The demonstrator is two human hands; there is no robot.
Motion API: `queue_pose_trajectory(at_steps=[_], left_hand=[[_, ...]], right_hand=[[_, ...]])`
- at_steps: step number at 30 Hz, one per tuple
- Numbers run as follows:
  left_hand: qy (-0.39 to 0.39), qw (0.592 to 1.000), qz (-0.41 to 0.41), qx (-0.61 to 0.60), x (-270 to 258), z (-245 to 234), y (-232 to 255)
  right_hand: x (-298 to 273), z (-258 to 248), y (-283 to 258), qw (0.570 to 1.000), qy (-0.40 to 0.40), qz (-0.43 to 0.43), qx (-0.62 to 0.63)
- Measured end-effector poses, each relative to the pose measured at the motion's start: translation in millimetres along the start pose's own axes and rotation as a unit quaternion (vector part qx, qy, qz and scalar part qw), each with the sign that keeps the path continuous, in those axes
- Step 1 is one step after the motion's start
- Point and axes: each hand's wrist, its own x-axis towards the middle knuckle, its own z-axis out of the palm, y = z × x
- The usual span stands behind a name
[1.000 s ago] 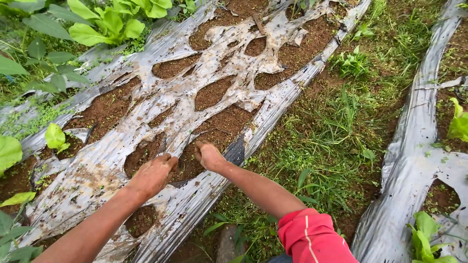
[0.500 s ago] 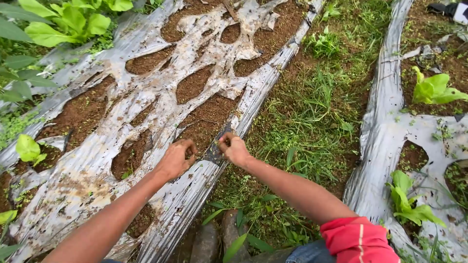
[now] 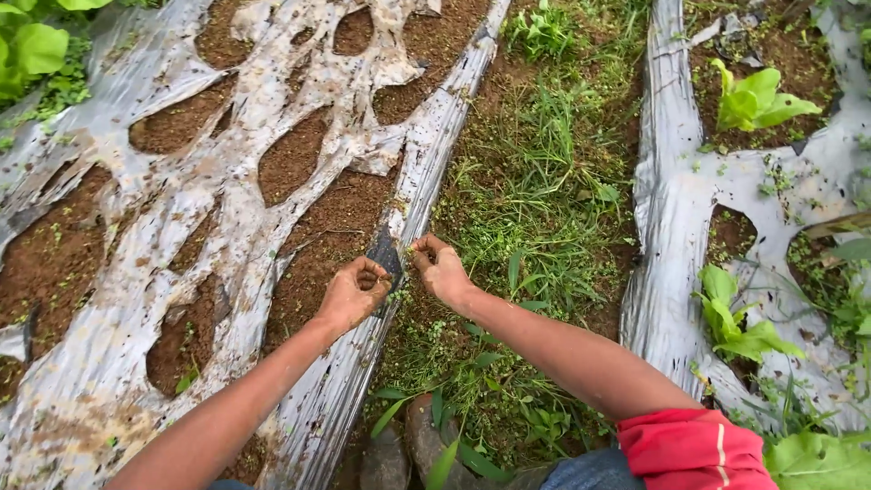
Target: The person weeds a vegetable garden by hand and with a hoe. They pull small weeds from the soil and plastic mulch, then use a hoe to scrape and remove larger weeds from the path between rows of leafy green vegetables.
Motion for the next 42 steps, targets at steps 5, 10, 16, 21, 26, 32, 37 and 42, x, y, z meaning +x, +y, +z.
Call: queue_pose_trajectory(at_steps=[5, 10, 16, 21, 26, 32, 37, 42], left_hand=[[-0.026, 0.999, -0.002, -0.03, 21.9, 24.3, 17.7], [-0.06, 0.997, -0.02, -0.053, 20.1, 38.9, 41.7], [-0.074, 0.986, -0.044, -0.142, 15.8, 39.6, 33.6], [-0.078, 0.983, -0.044, -0.157, 22.6, 34.9, 10.3], [-0.067, 0.986, -0.041, -0.144, 24.1, 32.7, 9.7], [-0.061, 0.989, -0.027, -0.13, 27.5, 31.3, 7.7], [-0.045, 0.988, -0.026, -0.144, 23.2, 28.9, 13.2], [-0.052, 0.988, -0.02, -0.143, 28.3, 31.9, 12.3]], right_hand=[[-12.1, -4.4, -17.2, 0.998, 0.049, 0.017, -0.022], [-8.9, -10.0, -30.7, 0.994, 0.093, 0.047, 0.013], [-20.9, -17.9, -37.2, 0.99, 0.092, 0.097, 0.04], [-25.5, -13.5, 6.2, 0.99, 0.033, 0.129, -0.037], [-30.5, -7.2, -8.5, 0.99, 0.009, 0.124, -0.068], [-35.8, -0.1, -24.4, 0.993, 0.007, 0.089, -0.075], [-38.6, 0.9, -35.1, 0.993, 0.024, 0.088, -0.075], [-35.1, -1.2, -48.6, 0.991, 0.061, 0.073, -0.09]])
